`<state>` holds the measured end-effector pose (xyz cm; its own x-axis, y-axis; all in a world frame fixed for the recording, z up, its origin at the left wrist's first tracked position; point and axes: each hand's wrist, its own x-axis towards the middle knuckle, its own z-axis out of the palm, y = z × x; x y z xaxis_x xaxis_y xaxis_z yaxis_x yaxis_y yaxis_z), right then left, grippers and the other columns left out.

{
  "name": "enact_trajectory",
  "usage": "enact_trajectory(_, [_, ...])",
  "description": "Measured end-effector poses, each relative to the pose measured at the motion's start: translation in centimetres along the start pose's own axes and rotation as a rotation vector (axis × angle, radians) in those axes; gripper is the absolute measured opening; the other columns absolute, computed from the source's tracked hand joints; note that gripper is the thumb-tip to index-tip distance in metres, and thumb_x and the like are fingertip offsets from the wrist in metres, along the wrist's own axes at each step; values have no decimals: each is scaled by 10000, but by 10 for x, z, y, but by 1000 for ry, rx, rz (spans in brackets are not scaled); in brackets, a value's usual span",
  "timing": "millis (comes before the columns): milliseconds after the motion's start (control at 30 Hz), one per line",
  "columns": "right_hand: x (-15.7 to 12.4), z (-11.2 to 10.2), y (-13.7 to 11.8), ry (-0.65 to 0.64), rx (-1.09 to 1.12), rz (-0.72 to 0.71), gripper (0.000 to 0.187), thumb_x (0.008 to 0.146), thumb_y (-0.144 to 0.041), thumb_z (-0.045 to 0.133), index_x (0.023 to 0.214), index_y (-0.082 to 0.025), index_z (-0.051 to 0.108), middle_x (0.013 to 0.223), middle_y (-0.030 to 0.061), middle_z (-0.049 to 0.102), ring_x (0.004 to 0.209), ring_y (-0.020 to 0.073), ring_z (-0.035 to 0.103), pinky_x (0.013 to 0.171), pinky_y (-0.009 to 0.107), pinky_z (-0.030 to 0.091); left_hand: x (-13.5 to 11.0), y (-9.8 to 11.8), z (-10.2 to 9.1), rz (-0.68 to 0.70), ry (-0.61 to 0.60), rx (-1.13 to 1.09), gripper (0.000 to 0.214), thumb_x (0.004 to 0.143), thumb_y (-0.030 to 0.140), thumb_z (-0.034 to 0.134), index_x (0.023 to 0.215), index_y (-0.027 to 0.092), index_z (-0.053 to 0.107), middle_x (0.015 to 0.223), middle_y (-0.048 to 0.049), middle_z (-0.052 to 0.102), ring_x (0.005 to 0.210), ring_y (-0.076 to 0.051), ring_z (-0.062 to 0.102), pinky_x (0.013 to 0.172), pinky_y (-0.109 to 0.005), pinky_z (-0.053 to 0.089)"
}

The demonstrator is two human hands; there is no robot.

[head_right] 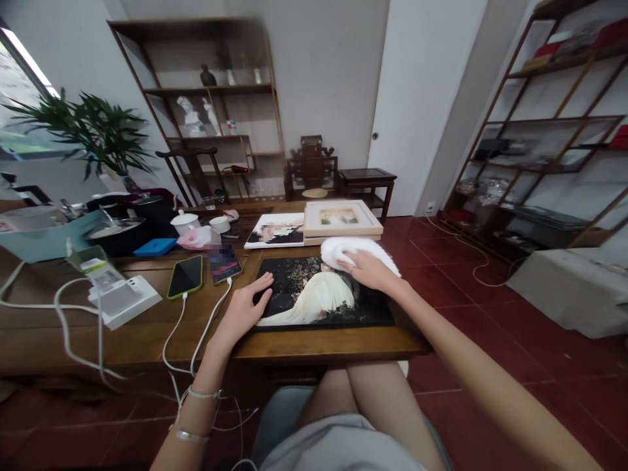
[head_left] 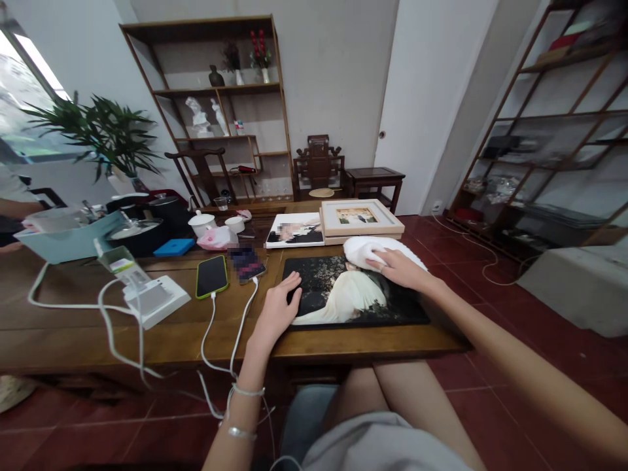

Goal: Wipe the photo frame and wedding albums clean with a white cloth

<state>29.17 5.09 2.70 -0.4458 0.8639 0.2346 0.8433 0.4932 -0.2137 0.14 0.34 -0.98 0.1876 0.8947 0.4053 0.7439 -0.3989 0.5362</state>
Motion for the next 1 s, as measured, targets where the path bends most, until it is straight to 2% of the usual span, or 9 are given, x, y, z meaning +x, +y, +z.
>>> enact_trajectory(167, [-34, 3, 4, -3, -20, 11, 349, 924, -392, 324, 1029, -183, 583, 1035, 114, 594, 1003, 263, 521, 877, 388, 381, 0, 1, 0, -20, 21, -15, 359, 809, 290, 500, 1092, 118, 639, 1235, -116, 582, 1201, -226, 497, 1051, -398, 363])
enact_trajectory(267, [-68, 4, -13, -14, 8, -16, 347, 922, -391, 322, 987, -191, 598, 1087, 122, 582, 1118, 282, 465, 921, 419, 372, 0, 0, 1, -5, 42, -11, 367, 821, 296, 487, 1095, 102, 636, 1236, -129, 581, 1197, -225, 503, 1051, -393, 363])
enact_trajectory(400, [-117, -6, -44, -64, 69, -53, 330, 921, -378, 329, 966, -223, 617, 1321, 97, 474, 1274, 293, 332, 999, 461, 324, 0, 0, 1, 15, 34, 0, 368, 832, 284, 473, 1100, 87, 630, 1232, -145, 583, 1195, -227, 507, 1047, -392, 366])
enact_trajectory(467, [-133, -13, -53, -104, 93, -55, 311, 914, -380, 351, 979, -247, 623, 1366, 68, 440, 1295, 293, 311, 1025, 476, 299, 0, 0, 1, 25, 38, 12, 354, 831, 284, 475, 1096, 110, 632, 1234, -136, 586, 1193, -231, 510, 1039, -408, 374])
enact_trajectory(533, [-139, -16, -55, -132, 107, -41, 309, 907, -395, 364, 987, -260, 630, 1343, 67, 468, 1279, 299, 338, 1029, 487, 292, 0, 0, 1, 31, 48, 27, 342, 828, 293, 479, 1087, 133, 635, 1263, -124, 567, 1203, -238, 500, 1035, -421, 376])
enact_trajectory(633, [-124, -17, -44, -140, 124, -18, 328, 908, -411, 354, 1011, -260, 625, 1208, 88, 565, 1207, 302, 418, 990, 482, 326, -1, -1, 1, 34, 49, 41, 352, 829, 303, 474, 1093, 129, 628, 1297, -129, 537, 1219, -243, 483, 1038, -423, 370])
enact_trajectory(800, [-60, -11, -10, -70, 114, -28, 364, 914, -433, 309, 913, -210, 597, 959, 93, 629, 937, 268, 550, 859, 415, 396, -1, -3, 1, 40, 20, 22, 372, 835, 306, 463, 1116, 114, 614, 1273, -143, 555, 1229, -241, 470, 1046, -423, 359])
enact_trajectory(900, [-23, -8, 4, -14, 101, -26, 381, 923, -425, 288, 920, -185, 583, 987, 106, 631, 914, 253, 551, 841, 379, 390, 0, -3, 1, 35, 21, 21, 366, 835, 300, 463, 1112, 116, 617, 1272, -140, 556, 1230, -238, 469, 1046, -419, 360])
enact_trajectory(1000, [-4, -6, 9, 23, 103, -15, 376, 928, -411, 285, 1006, -173, 566, 1089, 117, 611, 982, 255, 534, 849, 362, 378, 0, -2, 0, 26, 23, 20, 370, 833, 293, 468, 1112, 101, 616, 1273, -149, 552, 1228, -237, 471, 1047, -409, 360])
